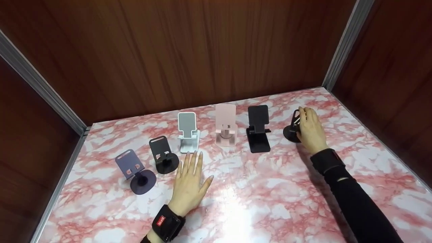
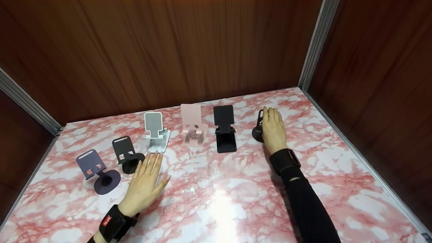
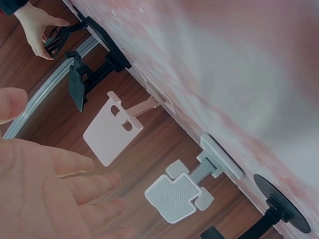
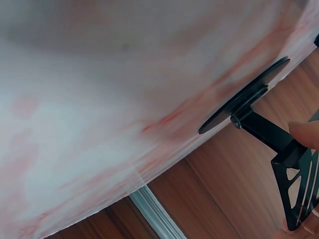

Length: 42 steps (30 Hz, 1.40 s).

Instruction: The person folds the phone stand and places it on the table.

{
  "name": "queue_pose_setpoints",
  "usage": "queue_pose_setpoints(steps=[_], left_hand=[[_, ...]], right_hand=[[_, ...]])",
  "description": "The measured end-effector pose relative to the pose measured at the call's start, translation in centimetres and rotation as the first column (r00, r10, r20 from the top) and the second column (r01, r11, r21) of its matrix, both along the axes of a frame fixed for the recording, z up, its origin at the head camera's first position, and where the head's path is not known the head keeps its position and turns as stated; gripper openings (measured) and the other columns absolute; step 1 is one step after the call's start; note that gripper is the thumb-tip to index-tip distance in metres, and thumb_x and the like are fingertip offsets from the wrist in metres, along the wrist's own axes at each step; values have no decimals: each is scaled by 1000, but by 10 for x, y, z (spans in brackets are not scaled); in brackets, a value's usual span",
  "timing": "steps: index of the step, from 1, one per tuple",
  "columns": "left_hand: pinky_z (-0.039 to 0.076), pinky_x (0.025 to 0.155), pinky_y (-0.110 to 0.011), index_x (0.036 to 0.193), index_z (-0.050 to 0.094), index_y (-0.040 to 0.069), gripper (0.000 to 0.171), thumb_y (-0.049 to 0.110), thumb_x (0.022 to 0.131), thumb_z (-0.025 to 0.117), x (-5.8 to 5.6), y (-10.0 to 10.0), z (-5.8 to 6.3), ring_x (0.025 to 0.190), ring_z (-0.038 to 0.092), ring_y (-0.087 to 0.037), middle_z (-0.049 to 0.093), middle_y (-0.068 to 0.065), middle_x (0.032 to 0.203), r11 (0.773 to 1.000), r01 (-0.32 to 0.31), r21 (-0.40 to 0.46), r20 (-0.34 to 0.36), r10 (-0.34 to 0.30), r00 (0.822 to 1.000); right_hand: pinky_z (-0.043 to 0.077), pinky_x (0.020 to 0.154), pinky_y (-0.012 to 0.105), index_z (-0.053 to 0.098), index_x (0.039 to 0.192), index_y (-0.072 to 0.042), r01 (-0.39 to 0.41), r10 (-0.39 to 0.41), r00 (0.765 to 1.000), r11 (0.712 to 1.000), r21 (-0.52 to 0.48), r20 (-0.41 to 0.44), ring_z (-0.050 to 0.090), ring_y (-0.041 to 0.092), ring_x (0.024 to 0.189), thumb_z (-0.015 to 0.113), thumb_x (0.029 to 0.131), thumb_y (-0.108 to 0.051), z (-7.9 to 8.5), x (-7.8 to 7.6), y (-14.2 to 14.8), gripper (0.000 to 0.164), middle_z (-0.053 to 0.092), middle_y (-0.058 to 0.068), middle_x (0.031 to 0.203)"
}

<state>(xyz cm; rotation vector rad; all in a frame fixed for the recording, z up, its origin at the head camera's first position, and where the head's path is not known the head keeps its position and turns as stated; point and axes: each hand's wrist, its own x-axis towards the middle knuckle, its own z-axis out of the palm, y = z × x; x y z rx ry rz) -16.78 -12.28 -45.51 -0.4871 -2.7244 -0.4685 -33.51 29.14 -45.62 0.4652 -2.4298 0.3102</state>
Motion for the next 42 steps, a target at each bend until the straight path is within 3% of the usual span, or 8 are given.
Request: queue_pose_setpoints(steps=[11, 21, 30, 38, 42], left_hand=[[16, 113, -59, 148, 32, -4, 71, 40, 97, 54, 0, -2, 2, 143, 18, -39, 30, -23, 153, 1000, -9, -7, -7, 9, 1000], [15, 114, -57, 149, 30, -4, 70, 40, 98, 51, 0, -3, 1, 143, 17, -39, 27, -22, 154, 1000, -7, -7, 26, 7, 1000], [17, 114, -57, 149, 31, -4, 69, 39, 99, 51, 0, -2, 1, 143, 17, -40, 27, -23, 153, 1000, 25, 0, 60, -25, 998], [16, 114, -58, 149, 29, -5, 69, 38, 99, 52, -1, 1, 1, 144, 13, -38, 27, -23, 154, 997, 61, 40, 79, -64, 995], [15, 115, -56, 150, 27, -4, 69, 37, 100, 52, -1, 2, 2, 145, 12, -36, 26, -21, 155, 990, 92, 109, 124, -106, 987]], right_hand=[[38, 100, 55, 40, 133, 17, -47, 46, 998, 998, -38, -38, 40, 49, 117, 77, 57, 15, 1, -3, 1, 85, 43, 36, 122], [37, 101, 57, 38, 138, 15, -87, 88, 996, 993, -80, 7, 37, 50, 123, 78, 59, 12, 4, 1, 3, 89, 42, 37, 128], [36, 99, 60, 37, 139, 15, -122, 127, 991, 985, -124, 31, 36, 51, 122, 77, 60, 9, 10, 18, -2, 89, 42, 38, 130], [35, 103, 55, 39, 138, 14, -190, 186, 982, 970, -153, -42, 40, 46, 121, 80, 56, 6, 19, 40, -14, 92, 45, 34, 131], [35, 104, 53, 41, 137, 14, -224, 216, 974, 961, -162, -70, 41, 44, 121, 80, 56, 5, 26, 52, -22, 90, 46, 31, 131]])
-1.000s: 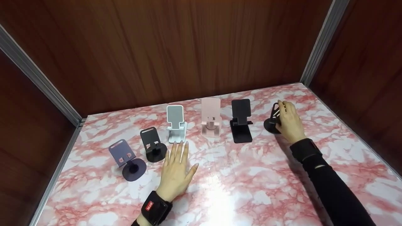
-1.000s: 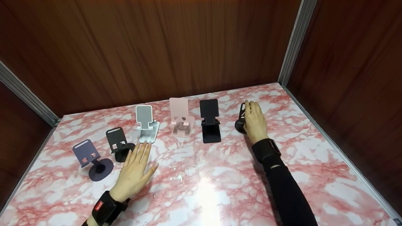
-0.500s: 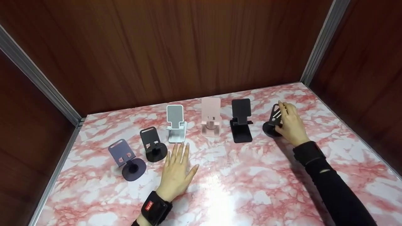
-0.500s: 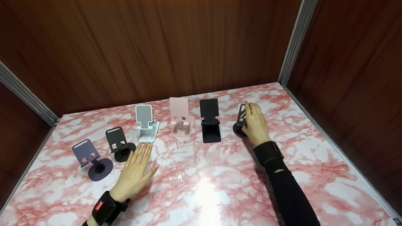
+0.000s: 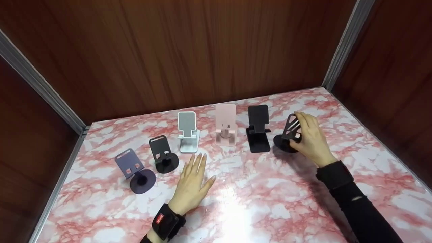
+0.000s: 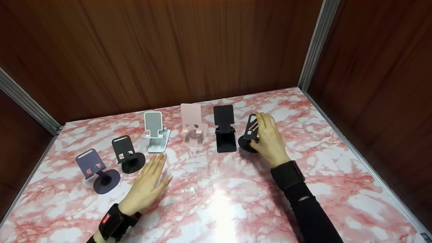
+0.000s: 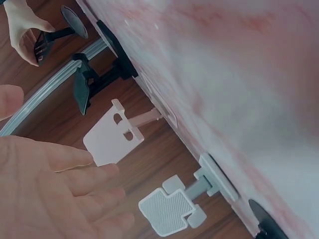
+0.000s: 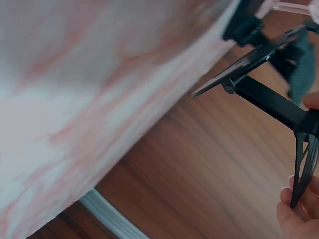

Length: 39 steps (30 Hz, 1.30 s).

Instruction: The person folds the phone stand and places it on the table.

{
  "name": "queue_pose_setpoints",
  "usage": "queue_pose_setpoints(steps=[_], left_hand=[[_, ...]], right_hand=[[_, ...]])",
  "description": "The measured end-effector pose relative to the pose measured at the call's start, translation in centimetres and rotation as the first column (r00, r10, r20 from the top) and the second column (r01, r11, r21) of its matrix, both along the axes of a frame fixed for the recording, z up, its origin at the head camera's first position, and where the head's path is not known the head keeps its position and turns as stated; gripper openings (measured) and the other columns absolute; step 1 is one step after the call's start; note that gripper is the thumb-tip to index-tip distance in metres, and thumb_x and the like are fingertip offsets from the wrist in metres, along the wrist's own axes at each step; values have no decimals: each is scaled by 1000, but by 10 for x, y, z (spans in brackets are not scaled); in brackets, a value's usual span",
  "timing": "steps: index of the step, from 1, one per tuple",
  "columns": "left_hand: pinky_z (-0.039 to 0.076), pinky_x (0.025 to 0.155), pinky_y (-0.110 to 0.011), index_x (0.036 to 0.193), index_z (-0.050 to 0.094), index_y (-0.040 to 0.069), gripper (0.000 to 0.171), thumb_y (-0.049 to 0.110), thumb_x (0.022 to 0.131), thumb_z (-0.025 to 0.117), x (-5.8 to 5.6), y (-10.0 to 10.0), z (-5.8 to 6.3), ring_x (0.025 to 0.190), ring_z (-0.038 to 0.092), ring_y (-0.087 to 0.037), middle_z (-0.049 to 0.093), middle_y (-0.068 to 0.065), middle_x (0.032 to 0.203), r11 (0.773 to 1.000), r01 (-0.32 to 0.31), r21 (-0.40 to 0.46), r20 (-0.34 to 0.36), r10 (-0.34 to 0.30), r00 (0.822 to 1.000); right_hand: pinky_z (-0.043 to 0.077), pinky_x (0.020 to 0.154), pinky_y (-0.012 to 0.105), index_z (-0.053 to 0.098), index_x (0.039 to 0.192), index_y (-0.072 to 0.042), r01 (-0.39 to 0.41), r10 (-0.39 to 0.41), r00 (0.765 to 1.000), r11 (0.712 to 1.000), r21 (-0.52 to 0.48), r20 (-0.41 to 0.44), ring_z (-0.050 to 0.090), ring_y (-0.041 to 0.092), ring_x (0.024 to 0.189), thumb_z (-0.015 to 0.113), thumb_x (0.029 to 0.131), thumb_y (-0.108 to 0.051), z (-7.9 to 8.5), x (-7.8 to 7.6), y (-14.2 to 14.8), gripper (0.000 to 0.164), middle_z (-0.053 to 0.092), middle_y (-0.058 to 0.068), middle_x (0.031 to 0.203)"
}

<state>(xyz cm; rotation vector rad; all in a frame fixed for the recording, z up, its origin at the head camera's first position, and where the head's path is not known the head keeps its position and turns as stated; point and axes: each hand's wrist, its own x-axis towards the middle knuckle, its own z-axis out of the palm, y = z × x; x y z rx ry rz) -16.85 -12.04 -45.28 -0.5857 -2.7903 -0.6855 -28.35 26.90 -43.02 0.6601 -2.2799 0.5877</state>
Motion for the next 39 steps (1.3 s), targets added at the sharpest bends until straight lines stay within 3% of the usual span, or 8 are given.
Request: queue_pose_setpoints(steps=[5, 10, 13, 18, 20, 22, 32, 39], left_hand=[[14, 116, -52, 150, 24, -5, 67, 35, 102, 48, -4, 2, 4, 144, 12, -37, 22, -21, 156, 979, 78, 190, 139, -106, 985], [18, 115, -51, 152, 23, 1, 60, 30, 104, 42, -13, 5, 7, 142, 21, -37, 27, -19, 155, 894, 116, 433, 286, -259, 922], [21, 115, -48, 152, 23, 0, 57, 27, 105, 41, -20, 8, 7, 140, 27, -34, 32, -20, 152, 804, 95, 587, 354, -361, 863], [21, 115, -48, 149, 17, -11, 57, 20, 105, 38, -31, 17, 3, 139, 26, -40, 28, -29, 150, 578, -27, 816, 408, -541, 735], [23, 114, -49, 147, 15, -14, 55, 15, 105, 35, -35, 21, 0, 138, 26, -43, 26, -33, 149, 500, -79, 862, 406, -589, 699], [24, 114, -49, 146, 16, -16, 53, 13, 105, 34, -39, 24, -4, 138, 26, -44, 27, -35, 148, 454, -123, 882, 410, -613, 676], [32, 111, -44, 146, 22, -14, 52, 17, 106, 33, -45, 37, -9, 133, 39, -39, 39, -33, 142, 391, -211, 896, 432, -659, 616], [43, 103, -41, 139, 34, -16, 46, 10, 102, 42, -48, 44, -7, 115, 58, -32, 58, -23, 125, 367, -279, 887, 456, -609, 650]], right_hand=[[35, 104, 52, 41, 138, 11, -51, 51, 999, 999, -5, -2, 41, 43, 121, 81, 57, 4, 10, 11, -15, 90, 46, 29, 131], [36, 104, 49, 42, 138, 10, -87, 87, 996, 996, 16, -29, 41, 41, 122, 82, 57, 3, 18, 19, -32, 90, 47, 28, 131], [37, 104, 49, 43, 137, 10, -104, 105, 994, 994, 29, -43, 42, 41, 121, 82, 57, 2, 20, 23, -43, 89, 47, 28, 131], [38, 104, 48, 42, 139, 9, -144, 146, 988, 988, 47, -52, 44, 40, 120, 82, 58, 2, 23, 31, -60, 91, 47, 26, 130], [40, 103, 46, 41, 140, 8, -155, 158, 986, 986, 57, -59, 45, 39, 118, 83, 58, 2, 24, 33, -67, 92, 48, 26, 129], [41, 102, 44, 41, 141, 8, -164, 168, 984, 984, 66, -62, 45, 38, 118, 83, 59, 1, 25, 35, -74, 93, 48, 25, 129], [41, 104, 45, 43, 141, 6, -202, 208, 976, 976, 84, -72, 45, 37, 122, 83, 60, -2, 25, 47, -101, 91, 49, 25, 130], [40, 105, 43, 42, 140, 6, -246, 253, 964, 965, 89, -83, 45, 37, 123, 83, 60, -2, 22, 52, -117, 91, 48, 25, 132]])
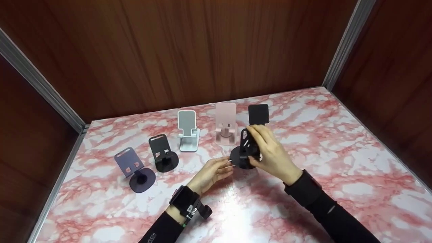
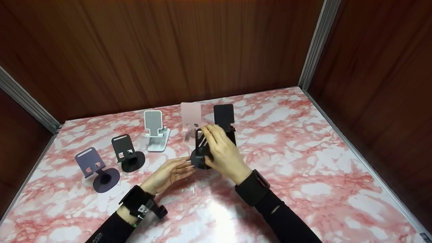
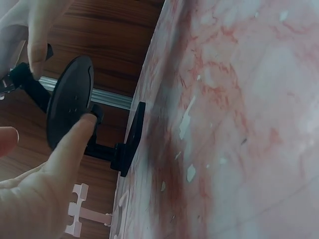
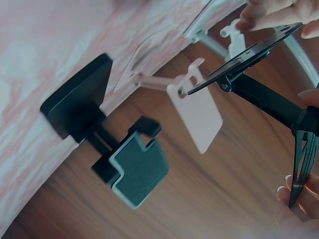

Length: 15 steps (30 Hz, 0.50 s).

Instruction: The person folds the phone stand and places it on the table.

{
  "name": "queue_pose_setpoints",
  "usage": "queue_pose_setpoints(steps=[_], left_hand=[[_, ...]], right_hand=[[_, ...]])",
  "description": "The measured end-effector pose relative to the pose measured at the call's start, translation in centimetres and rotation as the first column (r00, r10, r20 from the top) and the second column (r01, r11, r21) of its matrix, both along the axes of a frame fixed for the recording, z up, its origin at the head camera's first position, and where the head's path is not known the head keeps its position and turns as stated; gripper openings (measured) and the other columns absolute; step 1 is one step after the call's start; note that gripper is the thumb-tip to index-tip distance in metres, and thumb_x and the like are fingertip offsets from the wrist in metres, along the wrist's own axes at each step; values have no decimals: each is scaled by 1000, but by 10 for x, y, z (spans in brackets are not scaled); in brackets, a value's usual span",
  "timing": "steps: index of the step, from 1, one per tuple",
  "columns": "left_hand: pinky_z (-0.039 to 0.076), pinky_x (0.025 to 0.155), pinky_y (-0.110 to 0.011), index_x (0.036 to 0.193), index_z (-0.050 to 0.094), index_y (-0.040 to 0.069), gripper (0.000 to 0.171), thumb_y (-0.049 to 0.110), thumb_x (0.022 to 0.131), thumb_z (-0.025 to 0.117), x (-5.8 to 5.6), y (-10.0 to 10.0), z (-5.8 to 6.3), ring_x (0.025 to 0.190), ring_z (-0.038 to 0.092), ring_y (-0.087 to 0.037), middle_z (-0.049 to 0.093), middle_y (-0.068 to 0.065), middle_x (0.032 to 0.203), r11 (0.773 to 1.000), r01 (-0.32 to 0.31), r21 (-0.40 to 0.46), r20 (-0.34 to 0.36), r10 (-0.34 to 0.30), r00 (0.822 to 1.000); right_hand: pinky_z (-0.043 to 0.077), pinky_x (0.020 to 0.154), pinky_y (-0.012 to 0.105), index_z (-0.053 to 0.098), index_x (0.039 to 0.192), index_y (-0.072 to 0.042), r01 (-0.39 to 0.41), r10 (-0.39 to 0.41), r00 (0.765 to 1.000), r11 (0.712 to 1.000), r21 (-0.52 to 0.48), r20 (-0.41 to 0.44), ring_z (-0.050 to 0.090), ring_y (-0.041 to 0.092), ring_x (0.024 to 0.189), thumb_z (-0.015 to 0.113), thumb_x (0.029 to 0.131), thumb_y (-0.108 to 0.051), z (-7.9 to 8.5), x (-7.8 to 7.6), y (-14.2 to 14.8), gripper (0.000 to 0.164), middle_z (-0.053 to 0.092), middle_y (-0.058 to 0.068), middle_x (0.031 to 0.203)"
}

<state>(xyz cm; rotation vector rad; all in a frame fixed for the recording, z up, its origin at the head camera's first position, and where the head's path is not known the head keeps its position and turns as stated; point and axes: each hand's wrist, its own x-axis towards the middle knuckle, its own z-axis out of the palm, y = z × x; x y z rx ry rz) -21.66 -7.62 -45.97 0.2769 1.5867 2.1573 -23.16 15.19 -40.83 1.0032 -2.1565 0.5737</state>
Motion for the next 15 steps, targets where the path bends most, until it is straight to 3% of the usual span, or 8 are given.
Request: queue_pose_setpoints(steps=[6, 15], left_hand=[[50, 94, -37, 128, 45, -19, 35, 1, 100, 45, -2, 2, -3, 89, 65, -17, 64, -13, 105, 998, -37, 48, 12, 37, 999], [52, 91, -36, 123, 49, -19, 28, -6, 98, 45, -3, 1, -7, 86, 68, -18, 67, -21, 106, 996, -79, 41, -7, 80, 997]], right_hand=[[38, 107, 42, 43, 137, 10, -42, 42, 999, 999, -8, -7, 44, 39, 123, 82, 59, 0, -4, 2, -11, 88, 48, 25, 132], [38, 108, 38, 42, 140, 8, -46, 46, 999, 999, -9, -10, 43, 36, 125, 83, 59, 0, -7, 1, -17, 91, 46, 23, 135]])
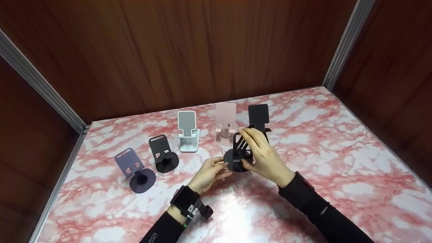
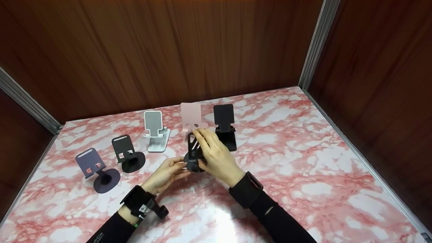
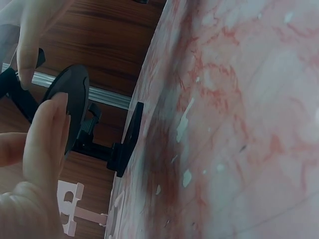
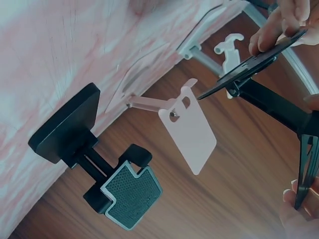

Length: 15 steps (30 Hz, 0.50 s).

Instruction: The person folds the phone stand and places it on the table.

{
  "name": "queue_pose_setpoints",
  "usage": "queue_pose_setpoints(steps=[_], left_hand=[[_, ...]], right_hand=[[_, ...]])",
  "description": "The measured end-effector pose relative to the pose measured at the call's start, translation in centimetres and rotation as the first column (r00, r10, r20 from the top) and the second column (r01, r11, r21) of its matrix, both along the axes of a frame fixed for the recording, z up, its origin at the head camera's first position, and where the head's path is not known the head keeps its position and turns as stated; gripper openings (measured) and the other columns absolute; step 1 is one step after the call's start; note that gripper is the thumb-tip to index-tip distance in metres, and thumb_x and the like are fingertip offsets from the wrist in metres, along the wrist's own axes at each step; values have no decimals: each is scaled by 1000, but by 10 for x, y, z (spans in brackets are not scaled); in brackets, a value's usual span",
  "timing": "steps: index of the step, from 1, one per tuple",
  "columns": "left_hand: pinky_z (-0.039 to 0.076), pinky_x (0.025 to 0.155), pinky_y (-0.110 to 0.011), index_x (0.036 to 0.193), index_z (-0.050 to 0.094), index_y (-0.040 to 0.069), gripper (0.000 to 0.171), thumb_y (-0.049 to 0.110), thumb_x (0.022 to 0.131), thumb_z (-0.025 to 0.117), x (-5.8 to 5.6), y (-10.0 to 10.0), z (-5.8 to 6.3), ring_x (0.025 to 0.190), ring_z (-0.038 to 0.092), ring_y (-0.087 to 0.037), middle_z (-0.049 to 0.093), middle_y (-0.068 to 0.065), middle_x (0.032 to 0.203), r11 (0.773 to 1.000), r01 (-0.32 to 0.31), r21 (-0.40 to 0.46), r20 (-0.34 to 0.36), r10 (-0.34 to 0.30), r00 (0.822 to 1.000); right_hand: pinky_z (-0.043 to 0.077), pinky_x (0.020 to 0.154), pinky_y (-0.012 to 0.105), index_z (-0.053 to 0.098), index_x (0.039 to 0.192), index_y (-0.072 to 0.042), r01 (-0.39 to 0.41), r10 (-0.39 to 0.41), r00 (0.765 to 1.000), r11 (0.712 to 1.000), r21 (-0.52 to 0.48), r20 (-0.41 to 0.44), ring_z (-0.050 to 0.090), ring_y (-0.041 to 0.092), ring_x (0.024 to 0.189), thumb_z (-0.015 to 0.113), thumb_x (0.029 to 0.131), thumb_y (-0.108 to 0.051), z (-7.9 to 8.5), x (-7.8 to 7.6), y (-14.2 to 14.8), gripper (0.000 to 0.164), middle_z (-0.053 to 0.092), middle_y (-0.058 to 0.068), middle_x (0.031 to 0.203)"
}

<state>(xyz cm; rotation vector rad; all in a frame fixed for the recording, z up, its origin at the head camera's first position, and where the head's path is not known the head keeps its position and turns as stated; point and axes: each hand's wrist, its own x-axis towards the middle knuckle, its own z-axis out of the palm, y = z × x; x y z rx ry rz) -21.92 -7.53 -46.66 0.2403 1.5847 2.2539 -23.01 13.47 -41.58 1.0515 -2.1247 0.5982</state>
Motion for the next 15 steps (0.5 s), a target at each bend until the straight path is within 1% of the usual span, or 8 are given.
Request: queue_pose_setpoints(steps=[2, 4, 6, 8, 12, 15], left_hand=[[52, 89, -34, 121, 49, -20, 28, -6, 98, 45, 0, -1, -1, 86, 68, -18, 66, -22, 106, 1000, -7, -2, -5, 7, 1000], [55, 84, -30, 120, 49, -20, 27, -7, 97, 45, -1, -2, -1, 84, 68, -17, 67, -23, 106, 1000, -18, -14, -4, 18, 1000], [56, 79, -25, 120, 49, -20, 27, -7, 97, 45, -1, -3, -1, 83, 68, -16, 66, -23, 107, 999, -33, -17, -1, 32, 999], [56, 78, -24, 121, 48, -21, 28, -8, 96, 44, -1, -5, -1, 84, 68, -16, 65, -22, 107, 999, -42, -18, 3, 42, 999], [54, 83, -25, 120, 47, -23, 29, -9, 95, 43, -1, -8, -1, 86, 68, -17, 65, -21, 107, 998, -56, -15, 8, 56, 998], [55, 81, -24, 120, 48, -22, 29, -8, 95, 42, -1, -9, -1, 84, 68, -16, 66, -21, 106, 997, -68, -31, 4, 68, 998]], right_hand=[[39, 107, 38, 40, 142, 6, -1, 1, 1000, 1000, 14, 6, 42, 35, 127, 84, 60, -1, 0, 0, -1, 93, 45, 22, 136], [40, 105, 39, 39, 143, 5, -6, 5, 1000, 1000, 28, 28, 40, 33, 129, 86, 62, -3, 2, 1, -2, 94, 43, 21, 138], [41, 105, 40, 39, 144, 3, -19, 16, 998, 999, 39, 60, 38, 32, 131, 89, 64, -7, 4, 1, -2, 95, 42, 20, 140], [40, 105, 41, 38, 146, 2, -44, 40, 994, 998, 37, 101, 36, 30, 132, 90, 66, -12, 6, 0, -2, 96, 40, 19, 142], [40, 105, 43, 37, 147, 0, -108, 108, 979, 994, -10, 170, 36, 29, 132, 87, 74, -18, 10, -1, 0, 90, 37, 18, 144], [40, 104, 43, 35, 149, -1, -133, 147, 968, 988, -80, 201, 40, 27, 130, 80, 82, -20, 11, -2, -1, 83, 39, 17, 144]])
